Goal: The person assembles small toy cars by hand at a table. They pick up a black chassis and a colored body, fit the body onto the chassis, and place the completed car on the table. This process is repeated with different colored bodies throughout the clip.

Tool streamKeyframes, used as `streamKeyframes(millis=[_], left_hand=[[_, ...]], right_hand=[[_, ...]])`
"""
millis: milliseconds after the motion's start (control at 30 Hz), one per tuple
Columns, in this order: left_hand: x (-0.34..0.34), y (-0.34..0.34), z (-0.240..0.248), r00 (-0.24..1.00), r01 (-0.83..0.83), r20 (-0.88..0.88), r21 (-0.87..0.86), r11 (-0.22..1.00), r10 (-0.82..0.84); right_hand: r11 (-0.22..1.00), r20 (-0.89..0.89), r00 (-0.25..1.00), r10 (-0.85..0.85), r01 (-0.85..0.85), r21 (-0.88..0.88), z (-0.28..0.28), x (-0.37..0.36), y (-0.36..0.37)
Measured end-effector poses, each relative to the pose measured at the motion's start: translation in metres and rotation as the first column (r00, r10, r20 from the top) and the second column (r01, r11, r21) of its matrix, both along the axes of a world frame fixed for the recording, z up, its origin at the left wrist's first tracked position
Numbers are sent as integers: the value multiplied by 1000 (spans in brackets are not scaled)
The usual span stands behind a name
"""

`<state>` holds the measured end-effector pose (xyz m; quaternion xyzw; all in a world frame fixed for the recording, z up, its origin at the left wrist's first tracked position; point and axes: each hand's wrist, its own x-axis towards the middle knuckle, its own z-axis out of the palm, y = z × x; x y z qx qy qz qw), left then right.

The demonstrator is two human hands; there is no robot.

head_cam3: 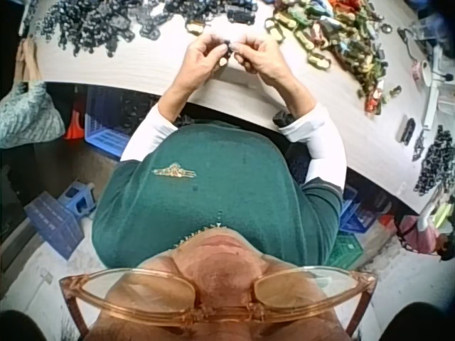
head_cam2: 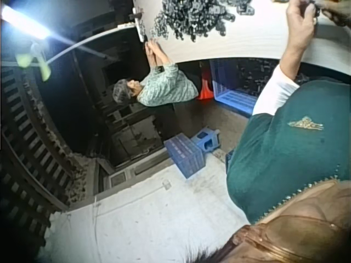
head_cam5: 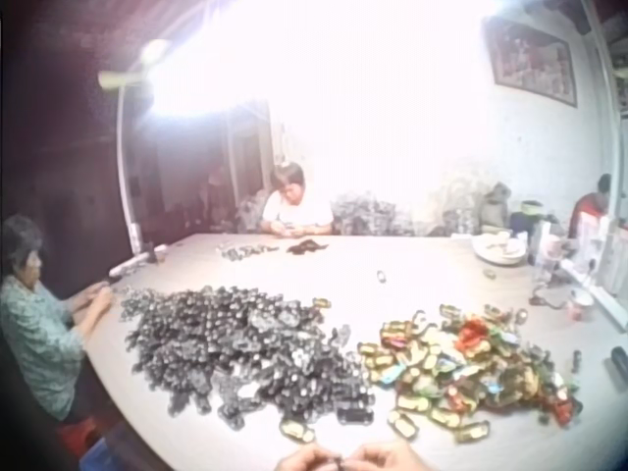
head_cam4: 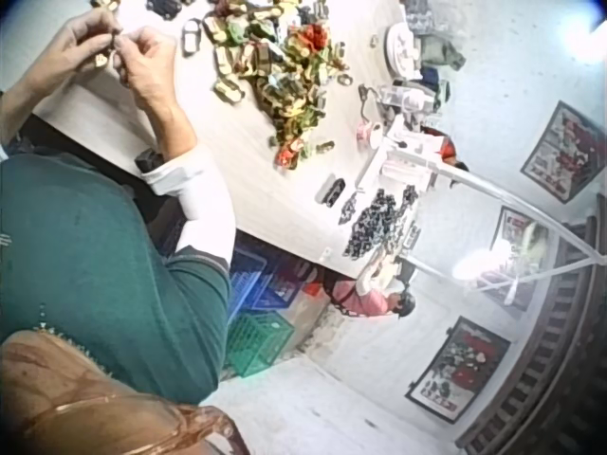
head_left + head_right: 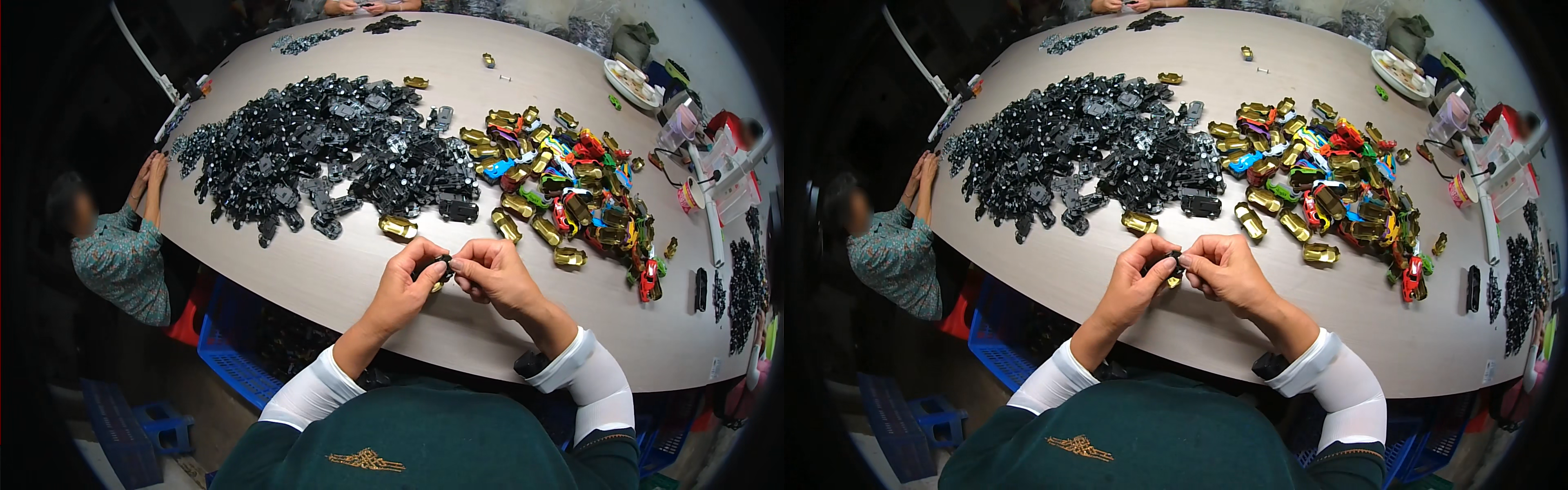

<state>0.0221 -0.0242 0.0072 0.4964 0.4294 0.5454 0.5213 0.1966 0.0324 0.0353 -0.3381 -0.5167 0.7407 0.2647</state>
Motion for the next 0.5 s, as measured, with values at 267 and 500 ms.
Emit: streamKeyframes(millis=[267, 500], left_hand=[[-3, 0, 11, 997, -17, -75, -93, 995, 10], [2, -4, 5, 984, -54, -171, -67, 996, 42]], right_hand=[[999, -6, 999, 44, -44, 29, 3, 2, 6], [953, 140, 985, -98, 52, 299, -9, -4, -2]])
